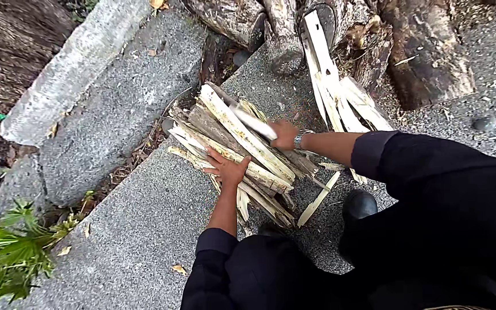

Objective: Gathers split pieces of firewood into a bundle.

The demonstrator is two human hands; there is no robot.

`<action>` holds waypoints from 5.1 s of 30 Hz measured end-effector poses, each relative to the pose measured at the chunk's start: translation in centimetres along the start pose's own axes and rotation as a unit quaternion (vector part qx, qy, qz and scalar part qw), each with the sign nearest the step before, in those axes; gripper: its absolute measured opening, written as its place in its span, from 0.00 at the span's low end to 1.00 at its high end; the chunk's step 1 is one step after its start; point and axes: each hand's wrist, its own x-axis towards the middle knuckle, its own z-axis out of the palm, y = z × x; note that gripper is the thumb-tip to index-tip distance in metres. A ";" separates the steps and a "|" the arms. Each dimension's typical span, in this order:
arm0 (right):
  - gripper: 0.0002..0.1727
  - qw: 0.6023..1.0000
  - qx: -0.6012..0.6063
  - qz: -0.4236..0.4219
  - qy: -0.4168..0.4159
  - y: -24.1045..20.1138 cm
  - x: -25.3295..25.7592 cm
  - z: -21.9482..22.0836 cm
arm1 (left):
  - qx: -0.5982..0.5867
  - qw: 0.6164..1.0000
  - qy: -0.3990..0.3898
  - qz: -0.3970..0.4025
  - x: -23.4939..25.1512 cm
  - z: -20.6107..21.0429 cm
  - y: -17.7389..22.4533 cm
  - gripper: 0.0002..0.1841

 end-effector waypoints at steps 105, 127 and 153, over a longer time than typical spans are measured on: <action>0.58 0.996 0.037 -0.021 -0.084 -2.1 -2.3 0.7 | -0.084 0.995 -0.042 -0.026 -1.9 -1.6 1.5 0.69; 0.47 0.987 0.157 -0.026 0.024 -12.3 2.6 -5.4 | -0.075 0.995 -0.055 -0.036 -2.0 -1.5 1.7 0.71; 0.47 0.907 0.405 0.105 -0.049 -0.8 2.2 -1.3 | -0.485 0.854 -0.130 -0.137 -0.4 3.5 -8.2 0.48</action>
